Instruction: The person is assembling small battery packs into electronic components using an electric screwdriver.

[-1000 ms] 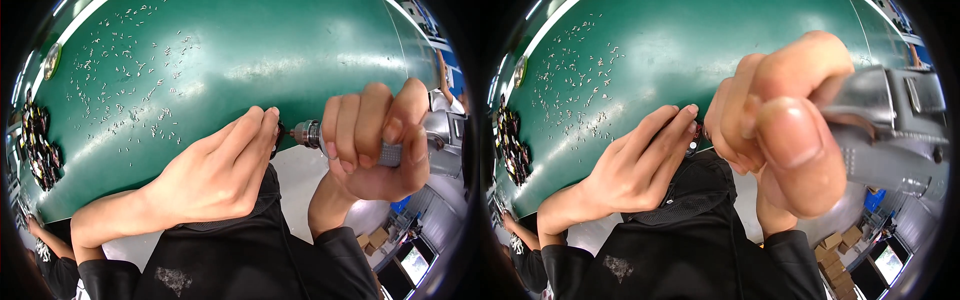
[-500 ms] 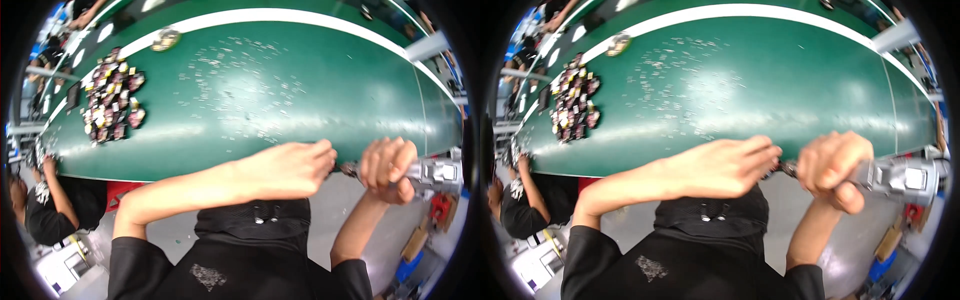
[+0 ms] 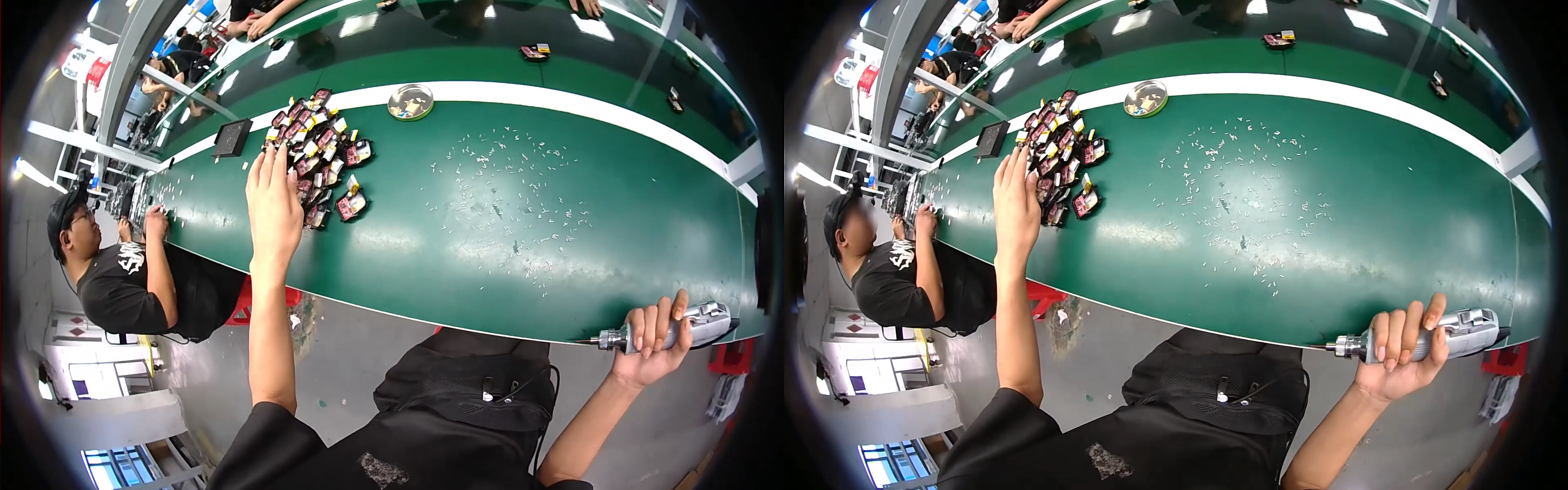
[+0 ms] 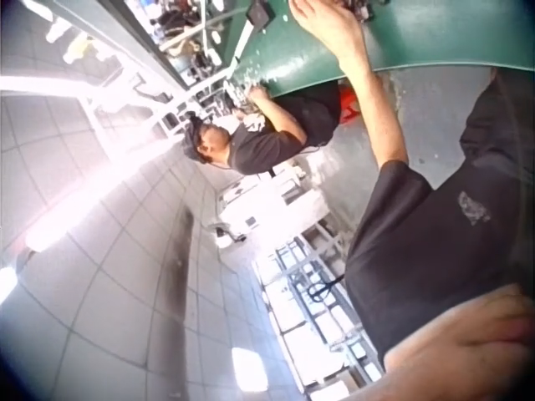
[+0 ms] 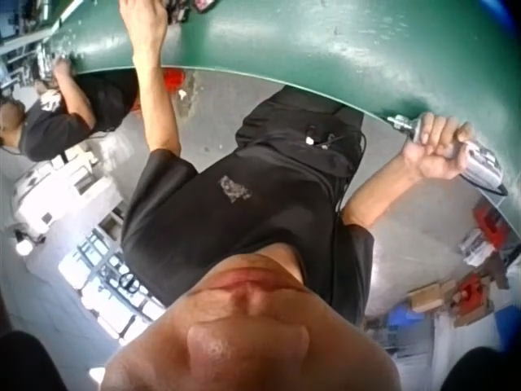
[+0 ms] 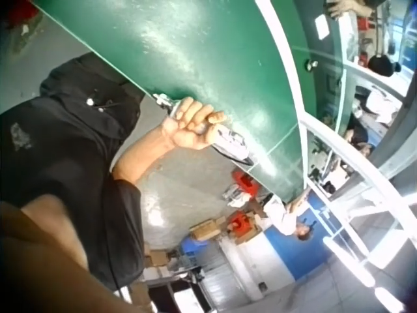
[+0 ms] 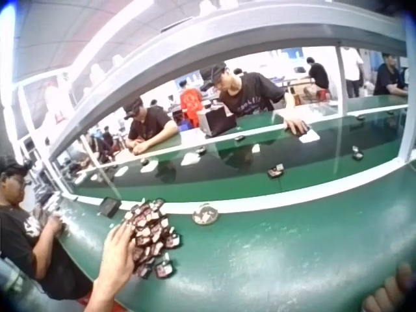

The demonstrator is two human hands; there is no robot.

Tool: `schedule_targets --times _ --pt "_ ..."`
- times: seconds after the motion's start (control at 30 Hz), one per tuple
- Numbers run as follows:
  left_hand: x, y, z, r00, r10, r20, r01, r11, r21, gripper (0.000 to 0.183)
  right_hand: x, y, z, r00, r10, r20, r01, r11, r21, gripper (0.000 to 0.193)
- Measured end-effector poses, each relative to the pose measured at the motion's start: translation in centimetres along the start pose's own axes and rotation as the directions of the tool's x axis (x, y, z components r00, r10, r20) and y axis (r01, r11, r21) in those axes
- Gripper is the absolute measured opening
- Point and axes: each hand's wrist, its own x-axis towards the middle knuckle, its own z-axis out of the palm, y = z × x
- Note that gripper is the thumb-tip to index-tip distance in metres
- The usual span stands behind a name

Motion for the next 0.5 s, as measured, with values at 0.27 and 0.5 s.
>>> schedule_targets --times 0.27,0.5 --pt "1.4 10.4 1.7 0.936 0.352 -0.005 -0.315 0.833 -0.455 0.024 -0.7 0.7 -0.5 0.996 0.062 -0.066 -0.061 0.998 0.029 0.012" --pt "3.0 11.5 3.4 0.905 0.422 0.056 -0.361 0.831 -0.423 0.014 -1.0 0.6 -0.5 0.994 0.070 -0.084 -0.067 0.997 0.038 0.012"
